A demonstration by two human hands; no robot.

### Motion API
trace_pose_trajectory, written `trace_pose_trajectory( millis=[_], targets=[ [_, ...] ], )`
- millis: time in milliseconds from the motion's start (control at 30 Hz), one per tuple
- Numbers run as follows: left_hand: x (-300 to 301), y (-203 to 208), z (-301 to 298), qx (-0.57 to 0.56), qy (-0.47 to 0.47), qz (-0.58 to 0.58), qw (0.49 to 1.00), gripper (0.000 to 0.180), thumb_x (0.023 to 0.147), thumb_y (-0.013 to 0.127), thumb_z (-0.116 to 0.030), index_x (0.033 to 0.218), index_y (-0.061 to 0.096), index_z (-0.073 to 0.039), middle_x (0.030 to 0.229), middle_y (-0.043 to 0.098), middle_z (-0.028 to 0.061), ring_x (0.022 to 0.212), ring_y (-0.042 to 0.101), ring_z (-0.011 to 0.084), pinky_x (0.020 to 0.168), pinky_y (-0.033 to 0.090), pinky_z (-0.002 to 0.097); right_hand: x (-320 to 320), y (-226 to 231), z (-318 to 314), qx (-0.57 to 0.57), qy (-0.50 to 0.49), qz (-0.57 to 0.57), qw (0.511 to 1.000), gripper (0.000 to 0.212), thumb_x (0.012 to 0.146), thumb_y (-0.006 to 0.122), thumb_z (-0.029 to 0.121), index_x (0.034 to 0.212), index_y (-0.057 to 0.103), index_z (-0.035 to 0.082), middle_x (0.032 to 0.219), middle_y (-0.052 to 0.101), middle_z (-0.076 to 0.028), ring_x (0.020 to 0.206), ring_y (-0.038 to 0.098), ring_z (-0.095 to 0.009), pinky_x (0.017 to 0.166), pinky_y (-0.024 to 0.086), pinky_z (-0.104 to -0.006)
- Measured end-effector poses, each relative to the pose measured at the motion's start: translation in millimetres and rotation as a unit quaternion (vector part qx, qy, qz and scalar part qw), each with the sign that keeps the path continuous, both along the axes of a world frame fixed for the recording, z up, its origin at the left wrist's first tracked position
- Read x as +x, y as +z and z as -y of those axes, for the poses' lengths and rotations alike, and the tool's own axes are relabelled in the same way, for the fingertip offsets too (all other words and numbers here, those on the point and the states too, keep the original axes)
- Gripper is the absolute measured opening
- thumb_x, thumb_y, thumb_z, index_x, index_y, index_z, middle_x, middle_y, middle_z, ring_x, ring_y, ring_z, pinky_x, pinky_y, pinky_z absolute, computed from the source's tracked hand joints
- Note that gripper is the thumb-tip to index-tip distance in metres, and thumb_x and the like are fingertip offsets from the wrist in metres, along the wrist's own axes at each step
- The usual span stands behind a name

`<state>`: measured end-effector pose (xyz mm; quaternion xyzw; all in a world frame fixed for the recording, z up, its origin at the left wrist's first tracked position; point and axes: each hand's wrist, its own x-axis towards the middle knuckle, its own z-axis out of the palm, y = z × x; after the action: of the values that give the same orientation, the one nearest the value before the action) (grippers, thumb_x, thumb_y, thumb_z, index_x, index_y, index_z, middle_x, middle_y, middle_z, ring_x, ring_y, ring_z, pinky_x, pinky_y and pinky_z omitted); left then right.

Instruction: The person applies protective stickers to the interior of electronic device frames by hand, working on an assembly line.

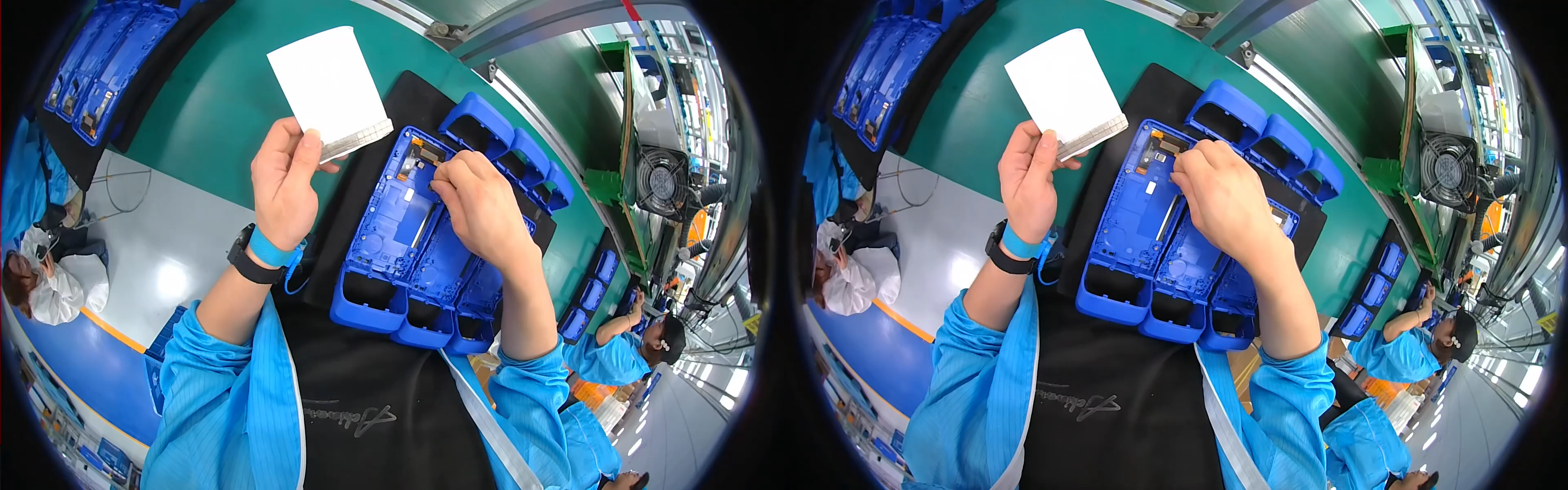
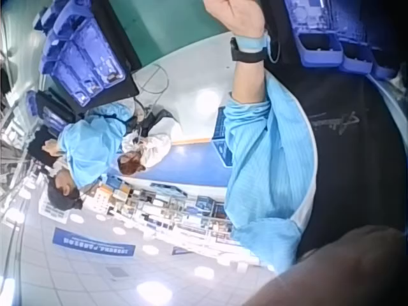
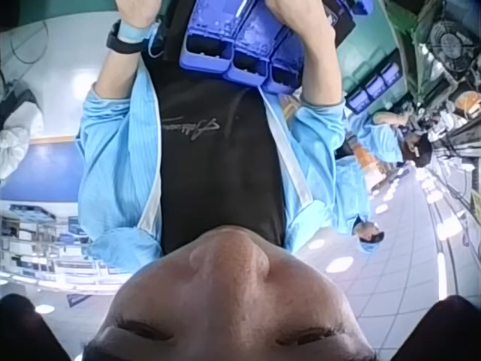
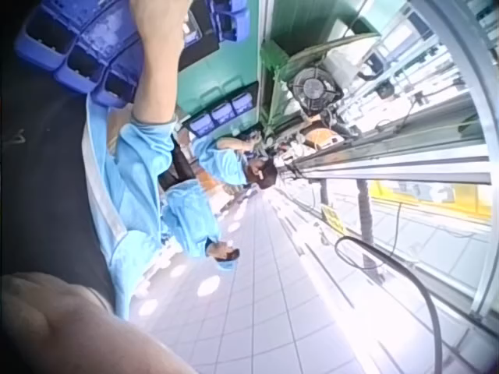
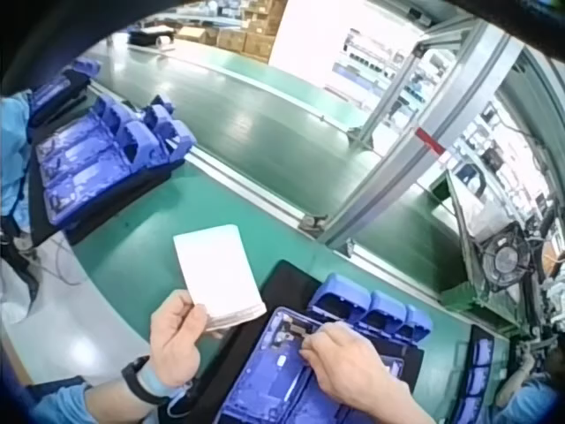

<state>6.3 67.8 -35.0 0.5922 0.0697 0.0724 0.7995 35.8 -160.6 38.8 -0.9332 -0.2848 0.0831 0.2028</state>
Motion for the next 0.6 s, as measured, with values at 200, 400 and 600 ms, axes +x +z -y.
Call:
trace_pose_trajectory(
  millis=[200, 400, 600],
  targets=[
    [-0.5, -1.7, -0.7, -0.006, 0.0, -0.004, 1.0, 0.024, 0.101, 0.047, -0.019, 0.108, 0.056, 0.002, 0.098, 0.067, 0.0112, 0.084, 0.064, 0.0147, 0.07, 0.052, 0.0279, -0.8, -1.4, -0.5, -0.012, 0.003, 0.004, 1.0, 0.006, 0.085, 0.062, 0.007, 0.085, 0.061, 0.001, 0.084, 0.057, -0.012, 0.083, 0.057, -0.03, 0.075, 0.048, -0.0386],
    [-0.9, -1.7, -3.3, -0.016, -0.01, -0.007, 1.0, 0.024, 0.102, 0.046, -0.019, 0.107, 0.056, 0.002, 0.097, 0.067, 0.0114, 0.083, 0.065, 0.0151, 0.071, 0.052, 0.028, -3.2, -3.6, -2.4, -0.015, -0.004, 0.014, 1.0, 0.006, 0.085, 0.062, 0.008, 0.084, 0.061, 0.002, 0.083, 0.057, -0.012, 0.083, 0.056, -0.03, 0.074, 0.048, -0.0387],
    [-5.6, 5.3, -8.6, -0.068, -0.034, -0.046, 0.996, 0.022, 0.102, 0.044, -0.016, 0.105, 0.056, 0.002, 0.097, 0.065, 0.009, 0.084, 0.062, 0.0132, 0.074, 0.051, 0.0277, -10.0, 1.8, 3.0, 0.032, -0.007, 0.028, 0.999, 0.012, 0.083, 0.066, 0.007, 0.092, 0.064, 0.0, 0.089, 0.06, -0.013, 0.082, 0.059, -0.03, 0.074, 0.05, -0.0374]
  ],
)
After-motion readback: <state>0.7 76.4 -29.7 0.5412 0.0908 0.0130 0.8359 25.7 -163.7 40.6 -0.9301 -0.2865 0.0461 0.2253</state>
